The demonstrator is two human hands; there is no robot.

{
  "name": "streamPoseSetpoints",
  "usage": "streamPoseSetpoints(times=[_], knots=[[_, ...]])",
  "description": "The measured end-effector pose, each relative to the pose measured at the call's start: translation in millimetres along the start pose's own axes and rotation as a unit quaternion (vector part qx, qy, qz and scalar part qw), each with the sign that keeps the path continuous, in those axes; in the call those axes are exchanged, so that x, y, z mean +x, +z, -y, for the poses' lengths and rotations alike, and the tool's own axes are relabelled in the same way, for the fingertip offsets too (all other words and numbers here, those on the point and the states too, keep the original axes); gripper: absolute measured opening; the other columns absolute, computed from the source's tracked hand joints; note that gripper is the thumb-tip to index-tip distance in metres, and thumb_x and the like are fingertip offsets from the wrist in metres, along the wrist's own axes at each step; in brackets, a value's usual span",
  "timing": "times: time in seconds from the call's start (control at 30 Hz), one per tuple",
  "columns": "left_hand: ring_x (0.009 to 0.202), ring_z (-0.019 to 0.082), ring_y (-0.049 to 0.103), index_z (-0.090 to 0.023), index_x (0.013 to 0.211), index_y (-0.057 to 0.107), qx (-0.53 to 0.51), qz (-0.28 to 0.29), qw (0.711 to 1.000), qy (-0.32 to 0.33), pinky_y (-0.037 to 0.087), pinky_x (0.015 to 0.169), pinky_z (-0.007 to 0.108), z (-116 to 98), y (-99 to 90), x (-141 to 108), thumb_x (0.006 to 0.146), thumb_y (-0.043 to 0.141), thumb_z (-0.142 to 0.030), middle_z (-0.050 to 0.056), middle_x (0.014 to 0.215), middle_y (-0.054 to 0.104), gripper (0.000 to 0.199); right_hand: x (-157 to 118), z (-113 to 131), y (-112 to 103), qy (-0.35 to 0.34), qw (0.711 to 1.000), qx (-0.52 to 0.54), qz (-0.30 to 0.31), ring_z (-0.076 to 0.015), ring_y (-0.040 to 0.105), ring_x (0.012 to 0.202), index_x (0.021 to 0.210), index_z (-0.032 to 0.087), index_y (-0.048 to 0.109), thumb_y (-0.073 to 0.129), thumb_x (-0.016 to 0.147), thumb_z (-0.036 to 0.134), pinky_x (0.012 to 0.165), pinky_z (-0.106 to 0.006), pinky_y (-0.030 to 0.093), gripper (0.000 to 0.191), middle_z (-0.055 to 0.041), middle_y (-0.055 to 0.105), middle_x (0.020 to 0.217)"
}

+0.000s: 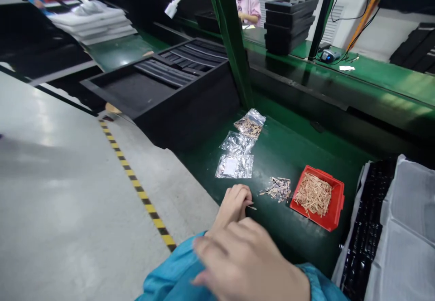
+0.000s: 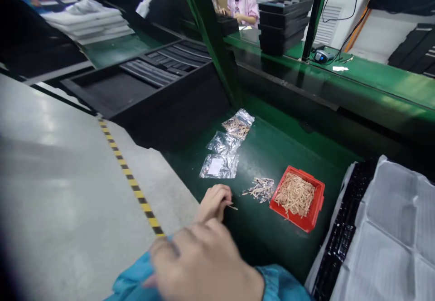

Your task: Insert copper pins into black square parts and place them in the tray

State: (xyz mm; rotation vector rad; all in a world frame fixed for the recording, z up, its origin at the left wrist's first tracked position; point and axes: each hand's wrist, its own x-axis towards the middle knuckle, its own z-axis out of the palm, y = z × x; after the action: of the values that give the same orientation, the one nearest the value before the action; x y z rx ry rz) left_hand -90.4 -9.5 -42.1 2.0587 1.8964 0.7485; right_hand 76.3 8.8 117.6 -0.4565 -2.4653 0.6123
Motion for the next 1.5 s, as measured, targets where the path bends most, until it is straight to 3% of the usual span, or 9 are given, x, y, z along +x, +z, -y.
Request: streamPoseSetpoints(times=[0.1, 0.2, 0.37, 0.5, 0.63, 0.9, 1.1, 1.3, 1.5], knots=[[0.096, 0.020, 0.072, -0.016, 0.119, 0.069, -0.015, -0.006, 1.000, -0.008, 0.064, 0.085, 0.038, -8.0, -19.0, 3.8, 0.106, 0.068, -0.033, 0.007, 0.115, 0.072, 0.021, -19.5, -21.2, -19.2, 0.148, 0.984, 0.085, -0.045, -0.0183, 0.074, 0.089, 0.128, 0.024, 0.065, 0.049, 0.112, 0.031, 0.077, -0.031, 0.058, 0.024, -0.0013, 0.079, 0.101], [0.107, 0.024, 0.071, -0.016, 0.120, 0.069, -0.016, 0.005, 1.000, -0.009, 0.063, 0.092, 0.044, -18.8, -21.5, 1.2, 0.105, 0.070, -0.032, 0.008, 0.120, 0.071, 0.022, -46.9, -41.5, -17.4, 0.273, 0.950, 0.133, -0.072, -0.0152, 0.077, 0.092, 0.129, 0.023, 0.065, 0.050, 0.112, 0.025, 0.083, -0.026, 0.060, 0.023, -0.0026, 0.079, 0.102], [0.104, 0.023, 0.071, -0.016, 0.116, 0.070, -0.036, -0.006, 0.999, -0.003, 0.062, 0.092, 0.044, -21.5, -0.4, -9.7, 0.105, 0.070, -0.035, 0.008, 0.117, 0.072, 0.022, -85.8, -55.3, 17.5, 0.342, 0.904, 0.254, -0.016, -0.0134, 0.080, 0.082, 0.116, 0.026, 0.073, 0.061, 0.106, 0.028, 0.077, -0.020, 0.063, 0.016, 0.0011, 0.081, 0.092], [0.091, 0.018, 0.071, -0.017, 0.114, 0.070, -0.105, -0.020, 0.994, 0.021, 0.063, 0.081, 0.036, -25.6, -5.6, -13.9, 0.107, 0.067, -0.033, 0.006, 0.109, 0.072, 0.019, -99.1, -59.6, 41.7, 0.386, 0.872, 0.298, -0.045, -0.0146, 0.080, 0.077, 0.134, 0.021, 0.062, 0.052, 0.109, 0.032, 0.076, -0.024, 0.066, 0.029, -0.0016, 0.079, 0.090], [0.084, 0.016, 0.070, -0.017, 0.108, 0.070, -0.172, 0.005, 0.984, 0.056, 0.063, 0.075, 0.032, -38.6, -20.1, -8.3, 0.108, 0.065, -0.031, 0.004, 0.101, 0.072, 0.015, -101.8, -66.2, 48.6, 0.391, 0.870, 0.287, -0.084, -0.0160, 0.078, 0.096, 0.147, 0.022, 0.054, 0.052, 0.107, 0.029, 0.092, -0.030, 0.064, 0.040, -0.0052, 0.079, 0.106], [0.077, 0.014, 0.069, -0.016, 0.111, 0.069, -0.235, 0.065, 0.968, 0.063, 0.062, 0.072, 0.030, -45.2, -23.4, -0.7, 0.109, 0.063, -0.031, 0.002, 0.094, 0.071, 0.016, -104.5, -67.9, 47.5, 0.341, 0.881, 0.318, -0.081, -0.0133, 0.075, 0.095, 0.156, 0.023, 0.047, 0.046, 0.107, 0.020, 0.094, -0.027, 0.062, 0.049, -0.0022, 0.076, 0.101], [0.082, 0.016, 0.071, -0.016, 0.105, 0.071, -0.259, 0.117, 0.956, 0.069, 0.063, 0.077, 0.033, -41.3, -25.9, 1.9, 0.108, 0.065, -0.032, 0.002, 0.095, 0.072, 0.017, -103.4, -68.5, 43.2, 0.329, 0.879, 0.338, -0.064, -0.0130, 0.075, 0.091, 0.156, 0.023, 0.048, 0.046, 0.106, 0.018, 0.092, -0.027, 0.061, 0.050, -0.0002, 0.076, 0.097], [0.079, 0.015, 0.071, -0.016, 0.105, 0.071, -0.302, 0.141, 0.942, 0.043, 0.063, 0.075, 0.032, -42.4, -31.1, 4.0, 0.109, 0.064, -0.032, 0.002, 0.094, 0.072, 0.018, -100.9, -66.9, 35.6, 0.336, 0.861, 0.377, -0.060, -0.0136, 0.076, 0.089, 0.152, 0.024, 0.053, 0.050, 0.105, 0.020, 0.093, -0.030, 0.061, 0.047, 0.0010, 0.077, 0.094], [0.075, 0.014, 0.070, -0.015, 0.102, 0.070, -0.358, 0.130, 0.924, 0.026, 0.062, 0.071, 0.030, -46.0, -32.4, 4.4, 0.109, 0.064, -0.034, 0.001, 0.091, 0.072, 0.021, -101.7, -67.6, 33.7, 0.353, 0.829, 0.429, -0.062, -0.0149, 0.080, 0.090, 0.143, 0.025, 0.061, 0.058, 0.104, 0.024, 0.095, -0.033, 0.062, 0.039, 0.0022, 0.080, 0.092]])
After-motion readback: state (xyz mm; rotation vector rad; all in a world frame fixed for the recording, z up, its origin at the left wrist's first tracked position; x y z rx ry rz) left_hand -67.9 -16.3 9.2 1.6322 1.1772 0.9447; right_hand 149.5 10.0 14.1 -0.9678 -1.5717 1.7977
